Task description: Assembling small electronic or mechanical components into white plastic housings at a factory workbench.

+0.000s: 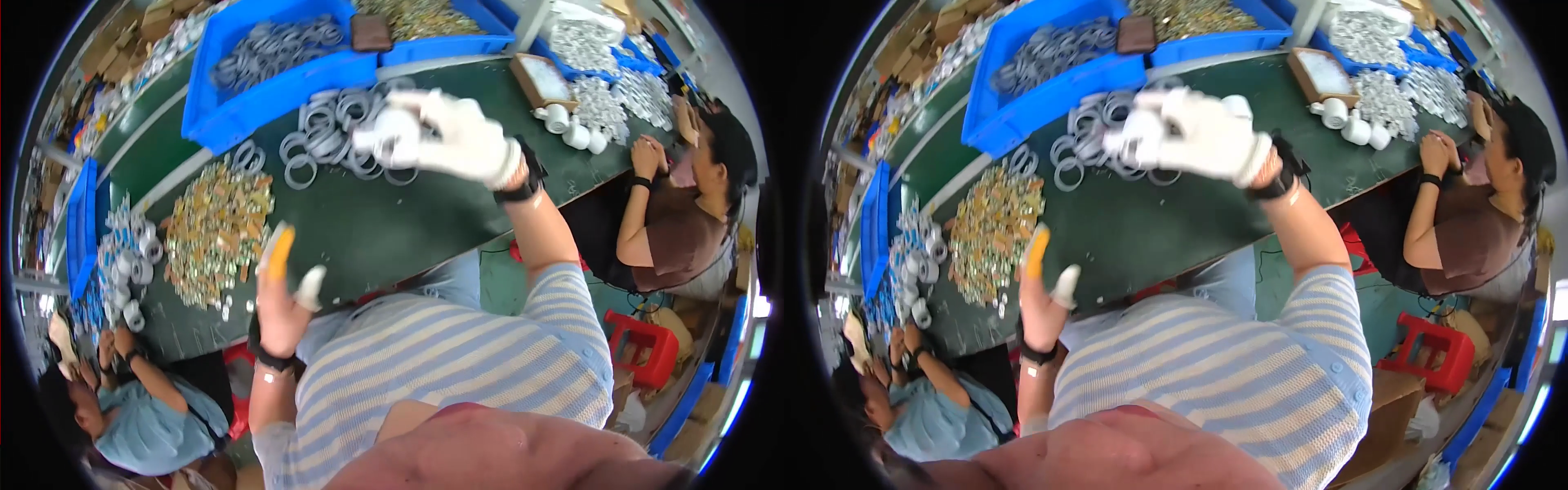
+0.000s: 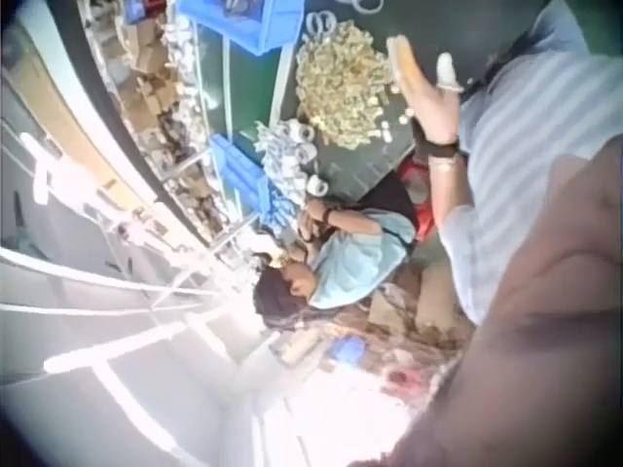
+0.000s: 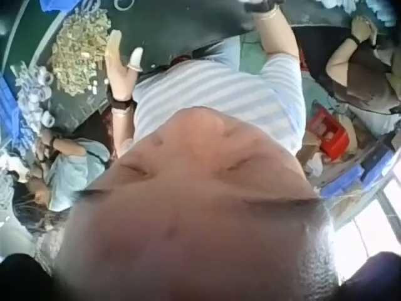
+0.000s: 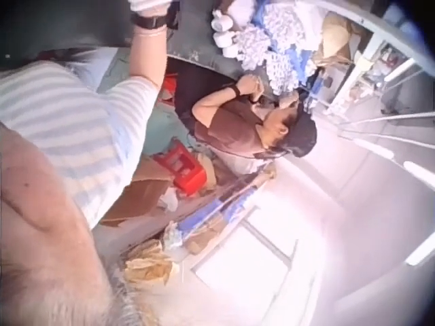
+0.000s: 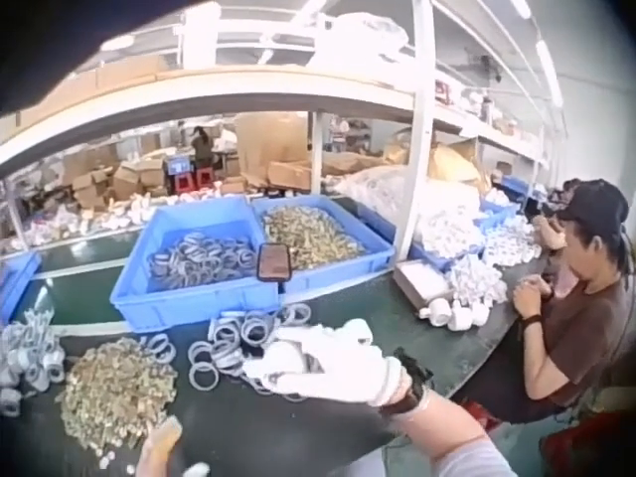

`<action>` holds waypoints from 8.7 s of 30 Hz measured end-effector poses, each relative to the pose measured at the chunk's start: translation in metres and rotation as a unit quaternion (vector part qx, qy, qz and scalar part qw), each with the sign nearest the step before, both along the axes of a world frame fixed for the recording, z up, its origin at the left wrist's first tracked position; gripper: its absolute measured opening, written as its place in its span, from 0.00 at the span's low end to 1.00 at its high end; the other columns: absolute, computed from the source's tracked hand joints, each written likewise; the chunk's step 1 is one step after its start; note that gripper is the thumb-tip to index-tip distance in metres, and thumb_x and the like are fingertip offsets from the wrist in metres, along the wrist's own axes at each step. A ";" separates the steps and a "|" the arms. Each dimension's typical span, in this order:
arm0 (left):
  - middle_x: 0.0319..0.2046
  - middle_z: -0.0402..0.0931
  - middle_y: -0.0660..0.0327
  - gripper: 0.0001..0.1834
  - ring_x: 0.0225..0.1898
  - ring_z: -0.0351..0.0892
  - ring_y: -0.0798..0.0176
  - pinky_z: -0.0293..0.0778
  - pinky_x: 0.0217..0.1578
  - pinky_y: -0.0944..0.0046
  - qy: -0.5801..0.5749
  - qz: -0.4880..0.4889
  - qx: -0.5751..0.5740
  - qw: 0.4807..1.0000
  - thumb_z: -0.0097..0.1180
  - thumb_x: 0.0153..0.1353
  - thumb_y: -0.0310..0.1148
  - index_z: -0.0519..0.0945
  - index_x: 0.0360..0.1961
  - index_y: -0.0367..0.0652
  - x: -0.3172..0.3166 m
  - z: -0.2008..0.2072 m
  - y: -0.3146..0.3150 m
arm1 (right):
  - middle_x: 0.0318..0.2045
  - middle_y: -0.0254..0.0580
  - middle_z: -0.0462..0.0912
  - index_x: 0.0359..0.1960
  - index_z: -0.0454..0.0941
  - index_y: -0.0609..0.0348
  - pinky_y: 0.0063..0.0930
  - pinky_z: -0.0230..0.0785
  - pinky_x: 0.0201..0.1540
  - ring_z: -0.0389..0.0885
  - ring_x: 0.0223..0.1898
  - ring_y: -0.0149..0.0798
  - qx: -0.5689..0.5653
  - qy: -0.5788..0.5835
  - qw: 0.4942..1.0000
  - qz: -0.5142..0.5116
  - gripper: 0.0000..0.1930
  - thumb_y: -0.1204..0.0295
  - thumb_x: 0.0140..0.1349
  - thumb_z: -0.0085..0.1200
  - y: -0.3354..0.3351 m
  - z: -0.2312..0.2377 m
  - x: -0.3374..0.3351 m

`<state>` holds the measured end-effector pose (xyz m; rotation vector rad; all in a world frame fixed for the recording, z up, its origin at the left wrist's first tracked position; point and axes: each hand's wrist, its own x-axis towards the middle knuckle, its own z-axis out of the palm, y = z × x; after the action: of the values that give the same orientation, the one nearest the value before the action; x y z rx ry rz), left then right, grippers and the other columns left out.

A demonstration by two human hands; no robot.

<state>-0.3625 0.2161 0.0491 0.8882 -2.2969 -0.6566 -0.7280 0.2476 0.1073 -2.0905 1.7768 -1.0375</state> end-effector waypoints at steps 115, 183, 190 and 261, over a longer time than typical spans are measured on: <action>0.41 0.83 0.54 0.13 0.40 0.83 0.56 0.77 0.43 0.61 0.077 0.206 0.101 0.970 0.55 0.72 0.25 0.81 0.56 0.42 0.049 -0.050 -0.024 | 0.58 0.37 0.81 0.33 0.85 0.48 0.59 0.63 0.68 0.71 0.65 0.51 -0.037 0.147 0.987 -0.049 0.10 0.67 0.49 0.73 0.053 -0.098 0.129; 0.39 0.87 0.58 0.14 0.39 0.88 0.68 0.81 0.43 0.68 0.103 -0.028 0.231 0.967 0.69 0.64 0.25 0.83 0.49 0.39 -0.014 -0.040 0.011 | 0.28 0.37 0.76 0.33 0.83 0.49 0.38 0.66 0.40 0.76 0.35 0.45 0.070 -0.056 0.988 0.129 0.07 0.68 0.55 0.69 0.026 -0.081 0.116; 0.40 0.87 0.54 0.14 0.41 0.90 0.60 0.83 0.43 0.64 0.104 -0.017 0.227 0.968 0.67 0.63 0.21 0.83 0.49 0.38 -0.016 -0.039 0.015 | 0.26 0.36 0.77 0.32 0.82 0.50 0.38 0.67 0.41 0.77 0.33 0.45 0.056 -0.063 0.990 0.114 0.07 0.70 0.54 0.69 0.026 -0.083 0.122; 0.32 0.88 0.61 0.10 0.34 0.85 0.73 0.77 0.32 0.68 0.150 0.098 0.337 0.924 0.66 0.67 0.31 0.85 0.46 0.38 0.035 -0.006 -0.004 | 0.52 0.46 0.83 0.47 0.86 0.53 0.43 0.70 0.57 0.79 0.54 0.50 0.032 -0.034 0.990 0.130 0.24 0.58 0.48 0.73 0.008 -0.057 0.136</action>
<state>-0.3276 0.2118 0.0434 1.1986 -1.6815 -1.4255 -0.5920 0.2556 0.0504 -2.1481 1.4390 -0.9525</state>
